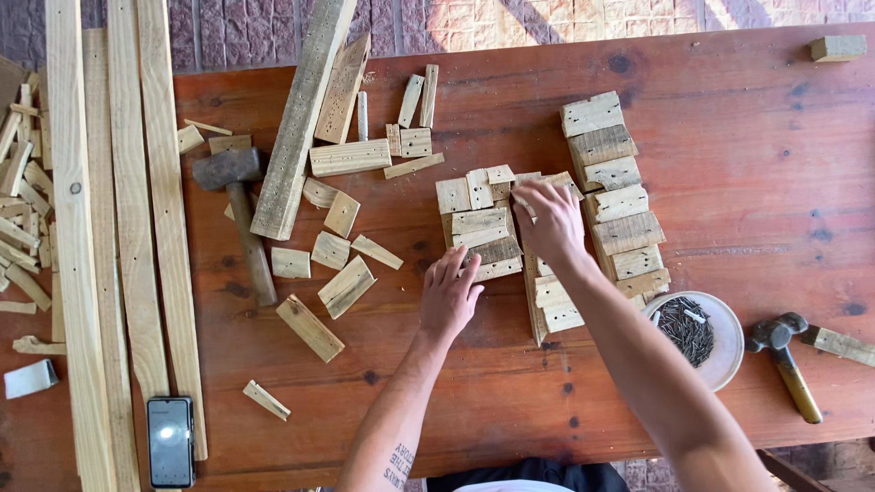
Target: The person uses pliers to pull nails out of small wooden blocks arranged in rows on a wooden workbench. They repeatedly pick up nails from the blocks and place them into a white bowl. The person occasionally rearranges the blocks to access more nails.
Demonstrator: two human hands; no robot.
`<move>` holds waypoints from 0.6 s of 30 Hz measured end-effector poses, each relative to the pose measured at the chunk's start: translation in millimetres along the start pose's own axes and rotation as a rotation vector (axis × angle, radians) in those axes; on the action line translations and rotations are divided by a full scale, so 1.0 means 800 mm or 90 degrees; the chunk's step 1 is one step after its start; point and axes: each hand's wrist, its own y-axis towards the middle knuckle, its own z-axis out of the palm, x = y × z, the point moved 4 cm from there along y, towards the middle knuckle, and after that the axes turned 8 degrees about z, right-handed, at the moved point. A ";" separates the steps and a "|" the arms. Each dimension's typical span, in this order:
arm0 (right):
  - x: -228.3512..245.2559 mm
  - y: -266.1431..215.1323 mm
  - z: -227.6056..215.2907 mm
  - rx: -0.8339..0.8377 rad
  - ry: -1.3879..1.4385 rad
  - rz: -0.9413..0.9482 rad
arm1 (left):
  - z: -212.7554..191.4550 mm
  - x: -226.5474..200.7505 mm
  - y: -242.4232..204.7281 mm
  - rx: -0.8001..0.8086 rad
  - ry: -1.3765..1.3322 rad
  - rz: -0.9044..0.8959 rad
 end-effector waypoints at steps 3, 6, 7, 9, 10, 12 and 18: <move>-0.009 0.047 0.028 0.061 -0.109 -0.027 | 0.005 0.003 0.000 0.008 -0.023 -0.009; -0.041 0.068 0.079 0.100 -0.147 -0.053 | 0.007 0.006 0.004 0.002 -0.016 -0.011; -0.048 0.067 0.087 0.101 -0.147 -0.052 | 0.008 0.006 0.004 0.004 -0.017 -0.012; -0.055 0.067 0.099 0.039 -0.217 -0.110 | 0.010 0.007 0.004 0.000 -0.001 -0.018; -0.040 0.061 0.083 0.039 -0.218 -0.110 | 0.009 0.007 0.005 0.000 -0.001 -0.018; -0.008 0.049 0.050 0.028 -0.229 -0.134 | 0.008 0.006 0.004 0.002 0.001 -0.024; -0.012 0.011 0.046 -0.037 -0.212 -0.177 | 0.018 0.009 0.000 0.002 -0.005 -0.034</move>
